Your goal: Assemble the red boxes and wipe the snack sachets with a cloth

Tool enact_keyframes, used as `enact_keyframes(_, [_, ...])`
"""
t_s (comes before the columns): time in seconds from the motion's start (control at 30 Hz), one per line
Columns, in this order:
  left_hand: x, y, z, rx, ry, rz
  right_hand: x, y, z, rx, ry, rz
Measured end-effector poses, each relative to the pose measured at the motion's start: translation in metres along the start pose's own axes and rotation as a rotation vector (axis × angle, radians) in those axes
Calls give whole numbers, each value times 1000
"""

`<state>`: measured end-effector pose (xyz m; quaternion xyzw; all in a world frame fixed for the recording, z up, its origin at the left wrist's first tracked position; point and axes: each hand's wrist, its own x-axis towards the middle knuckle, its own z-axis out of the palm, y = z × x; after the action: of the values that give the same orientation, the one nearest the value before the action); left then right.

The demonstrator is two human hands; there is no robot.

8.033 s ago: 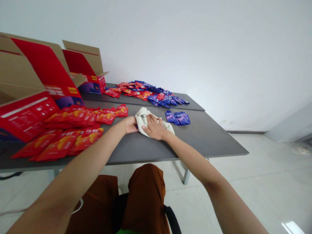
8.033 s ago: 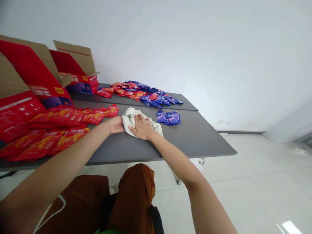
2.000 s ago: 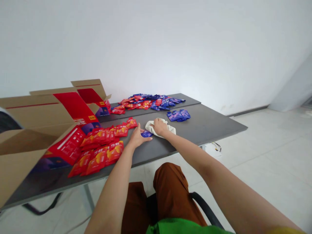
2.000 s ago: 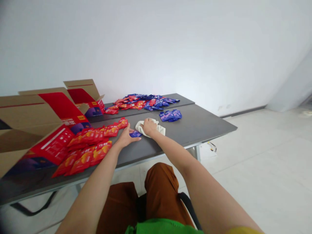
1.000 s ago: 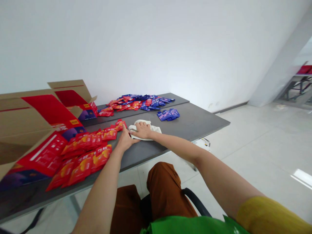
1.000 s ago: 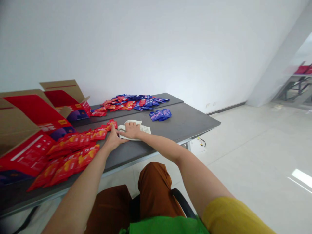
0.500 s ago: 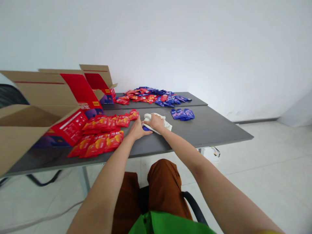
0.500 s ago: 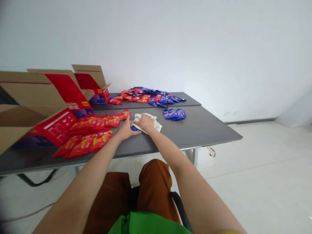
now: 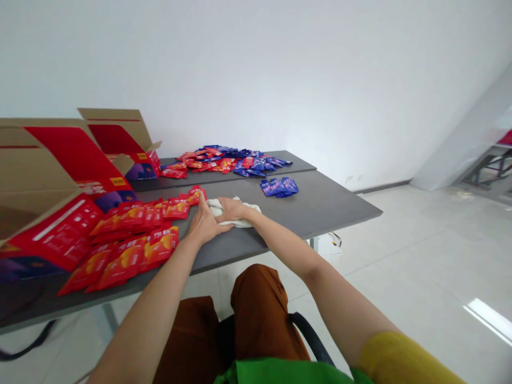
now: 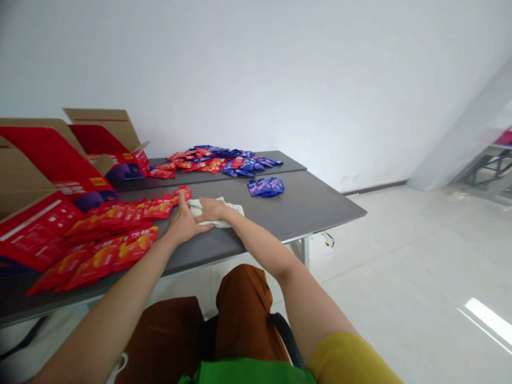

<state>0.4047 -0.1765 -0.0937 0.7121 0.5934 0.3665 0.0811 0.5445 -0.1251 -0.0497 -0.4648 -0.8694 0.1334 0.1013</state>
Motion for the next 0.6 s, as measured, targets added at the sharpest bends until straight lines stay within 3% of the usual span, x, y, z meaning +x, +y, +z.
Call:
enact_keyframes(0.1, [-1,2,0,-10,-3,5,2,1,-1,29,-52,-123])
enact_keyframes(0.2, [1,-2,2,-58,8,19,8,4,3,57,-40,-126])
enact_keyframes(0.3, [4,-9,4,-104,4,26,15,7,9,44,60,78])
enact_keyframes(0.43, [7,-14,4,-94,-54,29,22,22,13,2,289,421])
enact_keyframes(0.6, [8,-6,4,58,-58,143,18,51,2,31,470,644])
